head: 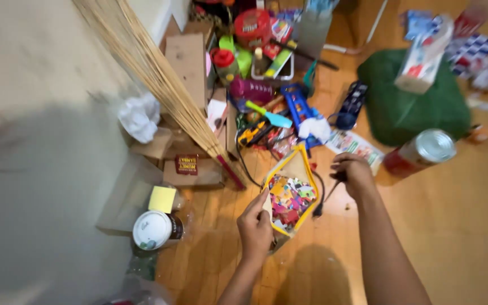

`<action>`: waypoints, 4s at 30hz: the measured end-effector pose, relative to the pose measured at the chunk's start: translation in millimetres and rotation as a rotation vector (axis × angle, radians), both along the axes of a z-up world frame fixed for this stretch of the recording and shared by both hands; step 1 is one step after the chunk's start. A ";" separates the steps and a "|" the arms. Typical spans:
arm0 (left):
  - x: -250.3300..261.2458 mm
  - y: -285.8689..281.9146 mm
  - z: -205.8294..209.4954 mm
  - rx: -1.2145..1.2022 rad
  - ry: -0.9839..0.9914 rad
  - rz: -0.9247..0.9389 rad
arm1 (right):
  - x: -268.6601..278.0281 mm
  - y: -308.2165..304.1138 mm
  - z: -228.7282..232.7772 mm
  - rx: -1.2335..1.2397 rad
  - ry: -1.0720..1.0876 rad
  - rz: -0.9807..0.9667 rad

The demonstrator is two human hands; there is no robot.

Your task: Organize puzzle pieces and other small items from a cluttered floor into containers and drawers.

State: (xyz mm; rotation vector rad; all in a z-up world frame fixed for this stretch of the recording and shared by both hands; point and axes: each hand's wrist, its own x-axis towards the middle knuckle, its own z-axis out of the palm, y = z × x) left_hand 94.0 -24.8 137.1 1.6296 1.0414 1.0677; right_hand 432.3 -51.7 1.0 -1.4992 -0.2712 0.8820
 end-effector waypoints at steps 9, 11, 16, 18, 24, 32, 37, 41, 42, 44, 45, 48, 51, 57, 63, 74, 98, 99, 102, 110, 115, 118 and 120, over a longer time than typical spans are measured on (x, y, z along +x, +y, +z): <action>38.9 -34.1 266.5 -0.484 -0.062 -0.062 | -38.1 -20.5 338.3 -0.349 -0.240 0.346; 41.6 -45.4 311.8 -0.168 -0.020 -0.078 | -31.7 -38.4 372.0 -0.441 -0.603 0.491; 45.1 -73.4 453.9 0.240 -0.115 -0.231 | -43.2 -75.9 583.8 -0.223 -0.057 0.279; 44.7 -87.5 519.5 0.307 -0.122 -0.314 | -43.5 -91.6 650.5 -0.170 0.104 0.226; 79.0 -79.3 644.7 0.054 -0.111 -0.374 | -24.6 -144.1 769.2 -0.053 0.187 0.188; 172.1 -60.7 703.2 -0.117 -0.433 -1.078 | -26.5 -225.5 894.9 -0.128 -0.149 0.290; 206.7 -98.1 710.1 -0.252 -0.423 -1.204 | 7.5 -278.1 902.4 -0.177 -0.294 0.317; 232.5 -125.0 707.6 -0.164 -0.170 -1.265 | 38.2 -317.2 895.0 -0.227 -0.315 0.333; 242.8 -128.7 703.3 -0.166 -0.168 -1.274 | 49.5 -324.8 889.4 -0.228 -0.312 0.324; 263.9 -135.2 694.4 -0.195 -0.191 -1.396 | 72.6 -339.0 877.7 -0.153 -0.506 0.403; 272.0 -142.6 696.8 -0.200 -0.187 -1.404 | 68.3 -345.7 896.7 -0.155 -0.501 0.395; 296.6 -160.4 701.9 -0.264 -0.225 -1.217 | 56.0 -360.7 948.1 -0.216 -0.772 0.336; 328.5 -172.2 704.7 -0.279 -0.273 -1.093 | 54.1 -362.6 978.5 -0.289 -1.278 0.031; 414.7 -192.5 706.8 0.002 -0.326 -1.058 | 105.7 -332.4 977.6 -0.327 -1.507 -0.220; 523.2 -177.8 718.9 0.318 -0.347 -0.900 | 215.4 -296.5 972.6 -0.285 -1.575 -0.216; 741.3 -197.6 762.8 0.469 -0.357 -0.889 | 441.0 -311.4 986.1 -0.280 -1.515 -0.388; 1110.4 -151.4 707.3 0.133 -0.471 -0.492 | 946.7 -382.5 893.9 -0.219 -1.467 0.022; 1124.2 -141.4 709.4 0.138 -0.468 -0.480 | 959.1 -368.5 892.2 -0.208 -1.467 0.031; 1161.3 -113.5 710.4 0.267 -0.364 -0.604 | 993.3 -326.9 876.9 -0.341 -1.446 0.257; 1302.0 -16.1 709.1 0.335 -0.366 -0.520 | 1126.2 -200.3 836.2 -0.053 -1.283 0.567; 1379.1 37.4 707.0 0.551 -0.150 -0.114 | 1213.8 -132.8 827.6 0.103 -1.151 0.421; 1413.7 73.1 666.3 0.400 -0.121 -0.047 | 1253.3 -90.5 820.0 0.125 -0.947 0.269; 1434.9 90.2 632.1 0.179 -0.159 -0.115 | 1281.1 -55.4 812.1 0.104 -0.764 0.217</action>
